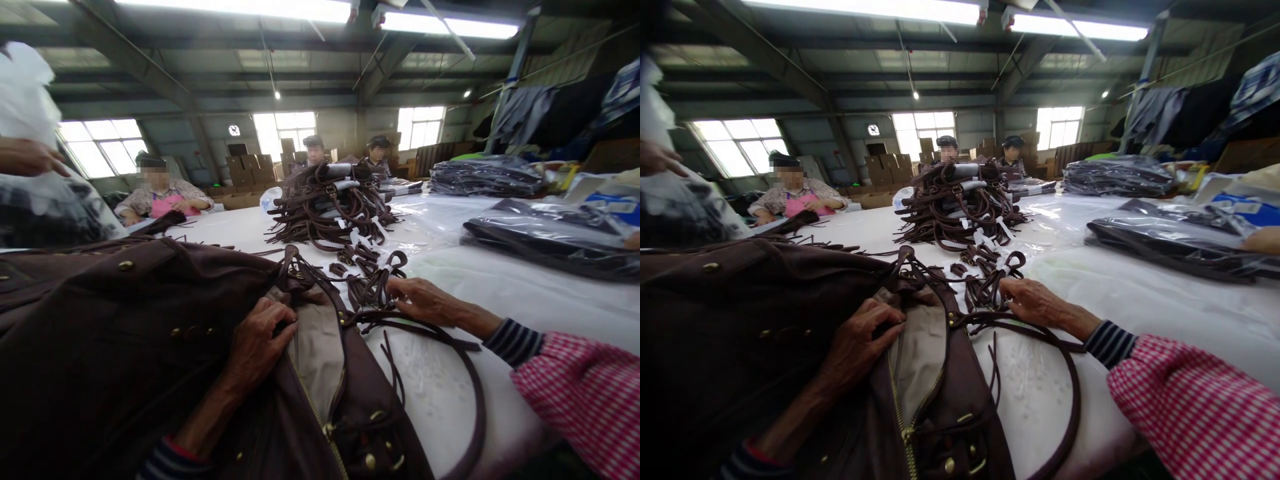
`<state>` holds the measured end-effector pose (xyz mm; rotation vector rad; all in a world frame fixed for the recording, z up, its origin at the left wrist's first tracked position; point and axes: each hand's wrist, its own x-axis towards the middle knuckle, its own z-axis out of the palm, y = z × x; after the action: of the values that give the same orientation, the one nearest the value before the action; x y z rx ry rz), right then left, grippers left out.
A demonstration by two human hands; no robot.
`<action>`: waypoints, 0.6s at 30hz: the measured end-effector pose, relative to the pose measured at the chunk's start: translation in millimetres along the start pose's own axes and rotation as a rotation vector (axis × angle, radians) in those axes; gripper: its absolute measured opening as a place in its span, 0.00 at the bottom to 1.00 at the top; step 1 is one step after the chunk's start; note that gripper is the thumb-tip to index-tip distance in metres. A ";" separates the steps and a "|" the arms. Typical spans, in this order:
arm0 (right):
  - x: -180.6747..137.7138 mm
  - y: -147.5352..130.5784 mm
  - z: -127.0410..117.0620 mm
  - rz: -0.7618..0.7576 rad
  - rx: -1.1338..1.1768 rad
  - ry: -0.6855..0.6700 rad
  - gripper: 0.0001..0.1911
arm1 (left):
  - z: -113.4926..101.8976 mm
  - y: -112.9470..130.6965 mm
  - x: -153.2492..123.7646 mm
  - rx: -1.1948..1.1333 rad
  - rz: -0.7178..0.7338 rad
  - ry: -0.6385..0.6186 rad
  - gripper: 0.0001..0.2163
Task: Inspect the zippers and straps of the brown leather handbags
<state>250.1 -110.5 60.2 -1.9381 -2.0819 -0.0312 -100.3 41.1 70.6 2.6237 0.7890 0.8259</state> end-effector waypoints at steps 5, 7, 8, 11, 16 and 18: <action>4.9 -0.9 9.8 -0.007 0.010 0.031 0.10 | -0.2 -0.8 -1.1 0.014 -0.010 -0.017 0.04; 7.1 0.2 12.1 -0.021 0.013 0.028 0.10 | -0.3 -0.2 -1.5 0.011 -0.009 -0.021 0.04; 7.6 0.9 12.8 -0.031 0.011 0.024 0.11 | -0.5 0.5 -1.6 0.010 -0.008 -0.022 0.04; 6.5 3.4 14.5 -0.075 -0.033 0.031 0.13 | -1.3 3.4 -1.5 0.014 -0.017 -0.023 0.03; 2.1 7.5 17.3 -0.107 -0.053 0.061 0.13 | -1.9 5.1 -0.9 0.004 -0.021 -0.018 0.03; 1.7 8.1 15.9 -0.112 -0.013 0.084 0.13 | -1.6 4.1 -0.7 0.004 -0.014 -0.018 0.03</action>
<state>254.8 -104.8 44.0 -1.7934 -2.1365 -0.1478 -100.0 37.6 73.3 2.6218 0.8041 0.7966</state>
